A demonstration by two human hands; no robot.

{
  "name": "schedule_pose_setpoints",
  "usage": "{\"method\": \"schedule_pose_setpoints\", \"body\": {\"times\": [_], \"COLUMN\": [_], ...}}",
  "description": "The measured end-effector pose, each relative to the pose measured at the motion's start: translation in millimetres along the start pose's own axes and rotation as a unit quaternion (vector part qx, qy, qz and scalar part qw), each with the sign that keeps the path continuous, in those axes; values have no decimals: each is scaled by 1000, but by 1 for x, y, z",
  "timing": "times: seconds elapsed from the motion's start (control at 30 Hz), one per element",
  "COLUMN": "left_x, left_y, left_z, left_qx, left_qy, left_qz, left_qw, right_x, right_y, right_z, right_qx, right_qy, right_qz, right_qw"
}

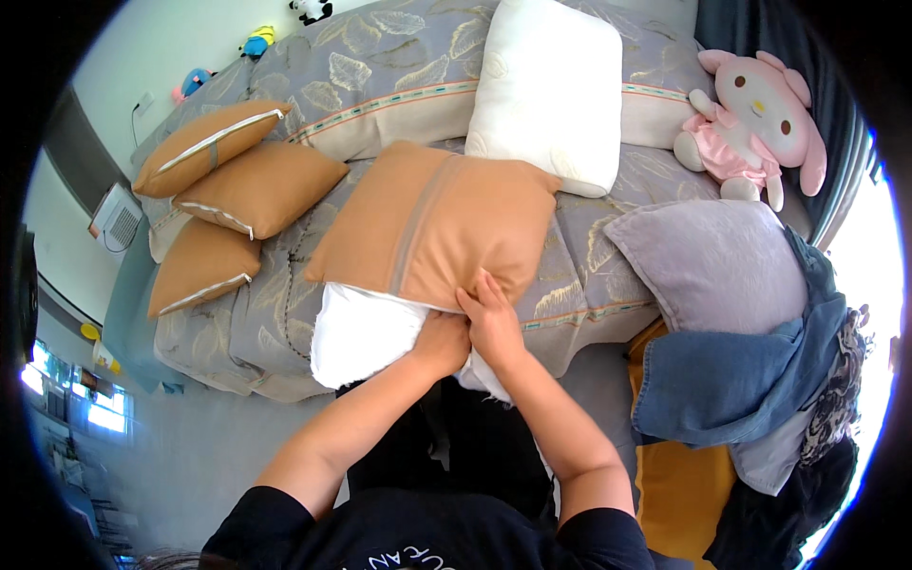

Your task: The person stuffs a pillow into a pillowcase and then pulls the cover to zip it closed.

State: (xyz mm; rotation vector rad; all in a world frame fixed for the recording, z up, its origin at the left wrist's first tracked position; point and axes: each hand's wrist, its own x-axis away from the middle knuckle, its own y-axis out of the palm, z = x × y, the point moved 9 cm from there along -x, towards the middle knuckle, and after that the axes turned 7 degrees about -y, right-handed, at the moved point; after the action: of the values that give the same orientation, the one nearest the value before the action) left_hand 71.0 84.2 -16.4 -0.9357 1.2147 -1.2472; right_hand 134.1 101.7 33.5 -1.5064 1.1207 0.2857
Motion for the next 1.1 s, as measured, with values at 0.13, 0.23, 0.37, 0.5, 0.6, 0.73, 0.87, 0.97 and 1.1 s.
{"method": "schedule_pose_setpoints", "body": {"times": [0.13, 0.23, 0.37, 0.5, 0.6, 0.73, 0.87, 0.97, 1.1], "left_x": [23, 38, 46, 55, 44, 3, -25, -17, -19], "left_y": [-44, -79, -97, -79, -108, -176, -158, -129, -109], "left_z": [-12, -13, -10, -14, -17, -67, -114, -117, -105], "left_qx": [-13, 18, -8, -27, 80, 102, 0, -61, -47], "left_qy": [-51, -42, 1, 23, -2, 27, -42, -9, 10], "left_qz": [184, 236, 232, 131, -49, 202, 239, 263, 275], "left_qw": [981, 971, 973, 991, 996, 974, 970, 963, 960], "right_x": [-74, -96, -95, -60, -41, -61, -45, -37, -69], "right_y": [-20, -19, -17, 0, 12, 17, 92, 104, 126], "right_z": [-51, -37, 30, -14, -27, -14, -2, 4, 45], "right_qx": [-79, -106, 34, -45, 21, 61, 129, 121, -8], "right_qy": [-159, -153, -35, -14, -2, 25, 63, 50, 132], "right_qz": [-26, -49, 13, 12, -33, -41, -172, -212, -258], "right_qw": [984, 981, 999, 999, 999, 997, 975, 969, 957]}}
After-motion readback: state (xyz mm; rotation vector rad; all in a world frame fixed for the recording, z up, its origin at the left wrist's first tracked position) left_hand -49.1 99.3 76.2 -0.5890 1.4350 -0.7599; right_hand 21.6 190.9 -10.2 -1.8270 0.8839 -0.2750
